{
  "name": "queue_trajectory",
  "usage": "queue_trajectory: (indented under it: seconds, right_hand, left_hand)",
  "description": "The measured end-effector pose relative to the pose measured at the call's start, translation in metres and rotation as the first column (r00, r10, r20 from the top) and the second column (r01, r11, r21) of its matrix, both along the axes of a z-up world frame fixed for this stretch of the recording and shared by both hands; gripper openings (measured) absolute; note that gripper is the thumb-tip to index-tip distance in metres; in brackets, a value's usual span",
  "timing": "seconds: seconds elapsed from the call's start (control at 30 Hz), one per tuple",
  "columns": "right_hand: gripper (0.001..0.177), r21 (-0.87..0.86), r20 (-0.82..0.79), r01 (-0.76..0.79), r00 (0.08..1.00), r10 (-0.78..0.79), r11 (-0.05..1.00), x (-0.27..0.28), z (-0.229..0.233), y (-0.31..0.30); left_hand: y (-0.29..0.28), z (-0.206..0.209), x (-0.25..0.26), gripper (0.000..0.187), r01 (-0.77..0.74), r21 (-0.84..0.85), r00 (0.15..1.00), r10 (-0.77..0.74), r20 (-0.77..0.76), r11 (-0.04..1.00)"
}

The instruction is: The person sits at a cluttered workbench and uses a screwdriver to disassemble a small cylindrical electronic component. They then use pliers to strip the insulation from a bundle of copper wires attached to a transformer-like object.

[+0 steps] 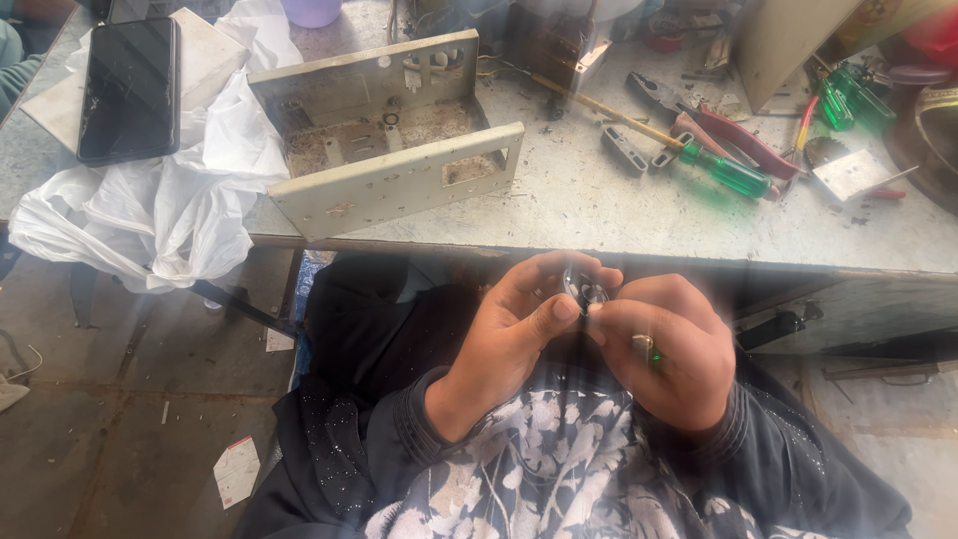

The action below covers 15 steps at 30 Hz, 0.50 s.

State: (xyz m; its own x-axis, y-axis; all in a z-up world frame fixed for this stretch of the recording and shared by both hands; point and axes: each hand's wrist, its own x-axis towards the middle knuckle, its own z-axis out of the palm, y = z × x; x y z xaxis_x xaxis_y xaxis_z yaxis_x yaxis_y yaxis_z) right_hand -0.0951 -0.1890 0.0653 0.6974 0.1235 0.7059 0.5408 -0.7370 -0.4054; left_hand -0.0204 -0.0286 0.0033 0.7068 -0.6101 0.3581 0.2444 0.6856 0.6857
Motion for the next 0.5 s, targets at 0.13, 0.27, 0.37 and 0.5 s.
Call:
queue_trajectory:
  seconds: [0.13, 0.27, 0.37, 0.5]
  right_hand:
    - [0.032, -0.005, 0.003, -0.008, 1.0, 0.008, 1.0, 0.002, -0.003, -0.001]
    - [0.03, -0.007, 0.003, -0.005, 1.0, 0.005, 1.0, 0.006, -0.006, -0.004]
    - [0.028, 0.016, -0.026, 0.002, 1.0, -0.002, 1.0, 0.009, -0.008, -0.01]
    - [0.026, 0.2, -0.161, 0.0, 0.986, 0.033, 0.98, 0.009, -0.007, -0.02]
  left_hand:
    - [-0.001, -0.003, 0.001, 0.045, -0.011, 0.021, 1.0, 0.012, -0.023, 1.0]
    - [-0.004, -0.005, 0.003, 0.043, 0.004, -0.015, 0.997, -0.005, -0.071, 1.0]
    - [-0.003, -0.006, 0.004, 0.039, -0.054, -0.033, 0.999, 0.054, -0.008, 0.998]
    - [0.001, -0.001, 0.007, 0.044, -0.129, -0.02, 0.989, 0.13, 0.071, 0.992]
